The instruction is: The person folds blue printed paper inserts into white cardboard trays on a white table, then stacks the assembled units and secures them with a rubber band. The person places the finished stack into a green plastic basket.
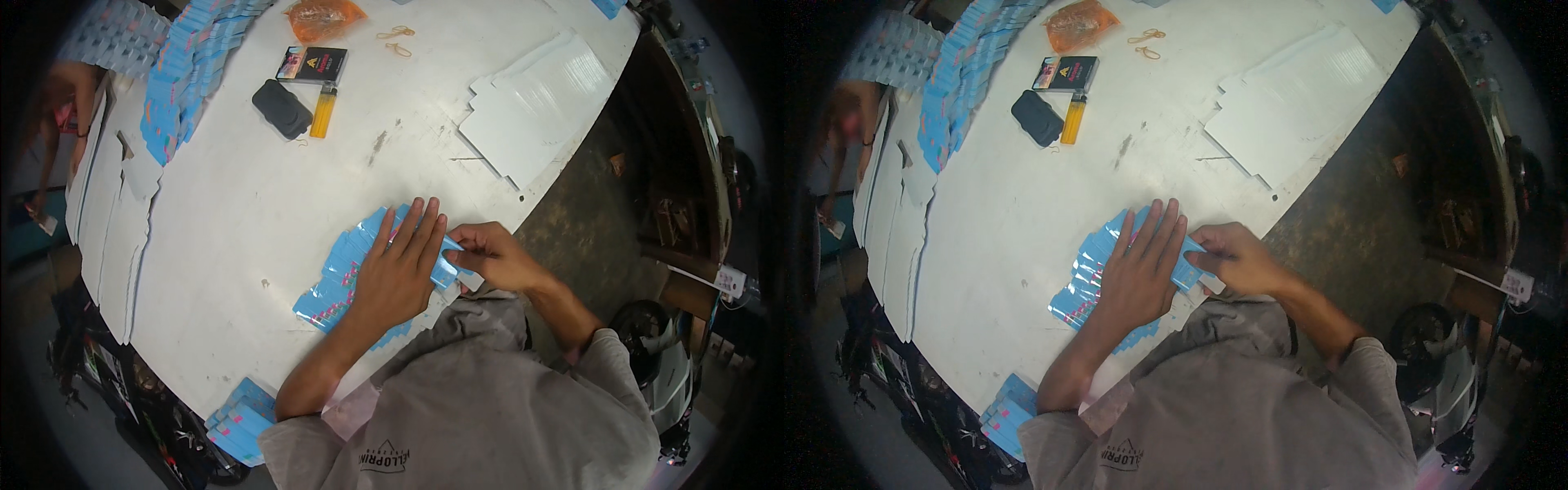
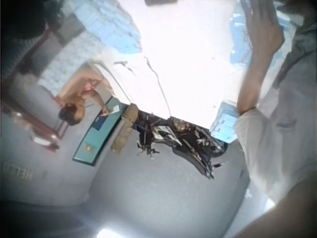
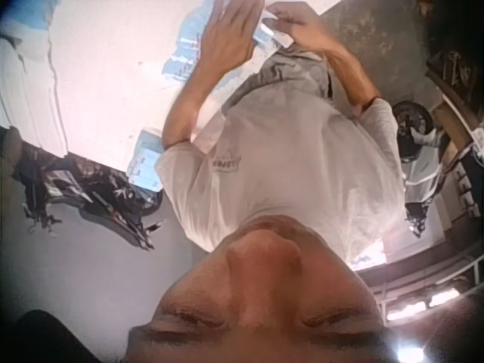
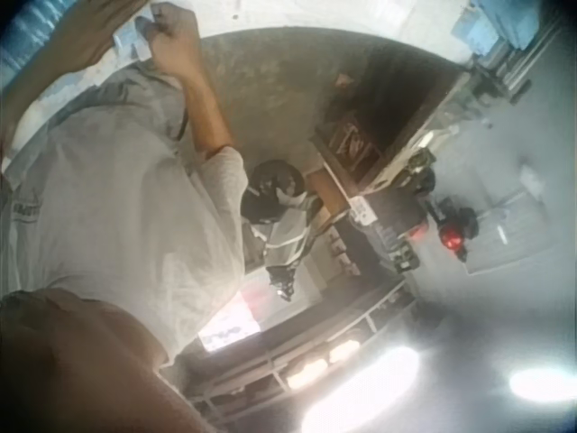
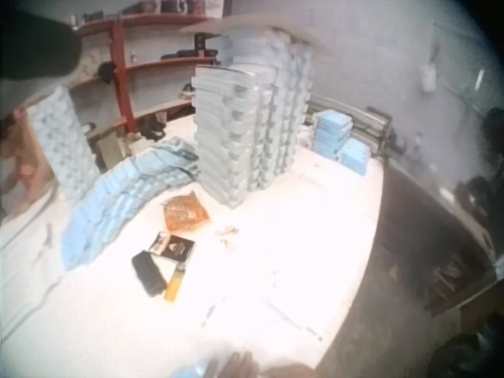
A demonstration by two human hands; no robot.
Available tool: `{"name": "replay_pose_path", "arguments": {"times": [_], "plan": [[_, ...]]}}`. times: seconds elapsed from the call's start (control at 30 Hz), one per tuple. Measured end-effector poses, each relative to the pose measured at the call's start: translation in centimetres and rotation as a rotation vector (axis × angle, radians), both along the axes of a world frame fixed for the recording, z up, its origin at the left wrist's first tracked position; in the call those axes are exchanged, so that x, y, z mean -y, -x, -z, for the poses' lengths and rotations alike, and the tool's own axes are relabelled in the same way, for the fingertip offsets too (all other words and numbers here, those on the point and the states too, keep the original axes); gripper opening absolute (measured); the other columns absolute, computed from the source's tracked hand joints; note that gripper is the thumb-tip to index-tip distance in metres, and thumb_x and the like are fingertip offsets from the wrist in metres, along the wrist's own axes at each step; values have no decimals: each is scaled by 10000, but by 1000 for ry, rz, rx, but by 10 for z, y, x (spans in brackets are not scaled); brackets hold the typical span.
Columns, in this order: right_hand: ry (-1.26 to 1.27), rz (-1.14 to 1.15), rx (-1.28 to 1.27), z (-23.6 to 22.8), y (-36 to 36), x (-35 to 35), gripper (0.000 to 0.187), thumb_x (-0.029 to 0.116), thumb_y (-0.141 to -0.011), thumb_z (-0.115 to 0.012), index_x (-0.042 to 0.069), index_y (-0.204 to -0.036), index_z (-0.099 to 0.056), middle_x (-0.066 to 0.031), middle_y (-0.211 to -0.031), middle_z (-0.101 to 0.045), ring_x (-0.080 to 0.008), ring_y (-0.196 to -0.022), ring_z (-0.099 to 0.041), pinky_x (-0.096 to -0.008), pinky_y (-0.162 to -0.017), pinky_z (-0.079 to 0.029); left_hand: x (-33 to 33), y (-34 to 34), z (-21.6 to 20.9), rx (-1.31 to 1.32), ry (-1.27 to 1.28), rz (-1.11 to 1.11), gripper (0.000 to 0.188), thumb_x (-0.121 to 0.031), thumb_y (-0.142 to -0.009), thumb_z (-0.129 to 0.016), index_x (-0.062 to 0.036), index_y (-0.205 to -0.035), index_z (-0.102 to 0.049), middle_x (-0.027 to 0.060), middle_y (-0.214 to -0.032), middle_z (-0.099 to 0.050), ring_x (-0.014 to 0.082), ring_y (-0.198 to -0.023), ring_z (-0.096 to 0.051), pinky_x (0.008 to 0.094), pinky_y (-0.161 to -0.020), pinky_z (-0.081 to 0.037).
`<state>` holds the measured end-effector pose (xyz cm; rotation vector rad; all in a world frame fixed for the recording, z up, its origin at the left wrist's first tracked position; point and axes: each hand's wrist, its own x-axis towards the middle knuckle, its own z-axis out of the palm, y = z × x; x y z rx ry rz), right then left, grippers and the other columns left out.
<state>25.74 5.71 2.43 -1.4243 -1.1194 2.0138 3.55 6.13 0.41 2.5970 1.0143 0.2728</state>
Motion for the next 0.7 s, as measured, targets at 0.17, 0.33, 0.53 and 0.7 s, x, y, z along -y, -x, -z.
{"name": "replay_pose_path", "arguments": {"times": [0.17, 0.33, 0.53, 0.7], "plan": [[-1094, 202, 1181, -6, -17, -46, 290, 145, -981, -723, 8, -1237, -724, -189, -946, -772, -265, -775, -736, -368, -748, -559, -3, -2, -11, 65, 106, -31, 670, -274, -969, -650, 62, -1525, -483, 262, -1632, -426, 422, -1544, -372, 585, -1265, -268], [-876, 222, 820, 13, -22, -33, 420, 164, -987, -728, 18, -1374, -651, -301, -1243, -673, -441, -1145, -665, -483, -936, -524, -4, -3, 1, 78, 86, -43, 589, -297, -1021, -615, 51, -1489, -540, 255, -1588, -493, 424, -1518, -412, 555, -1255, -298], [-1178, -8, 953, 13, -2, -20, 359, 71, -985, -679, -53, -1317, -623, -271, -1003, -696, -440, -878, -691, -501, -746, -537, 3, -6, -5, 100, 38, -97, 604, -231, -1010, -599, 33, -1540, -480, 258, -1640, -419, 422, -1531, -390, 571, -1249, -300], [-573, -59, 631, -5, 9, 1, 244, 0, -945, -640, -11, -1185, -683, -278, -968, -705, -457, -917, -702, -530, -768, -540, 5, -5, -4, -87, -31, 24, 673, -277, -1008, -611, 42, -1571, -424, 267, -1667, -365, 436, -1558, -340, 588, -1265, -261]]}}
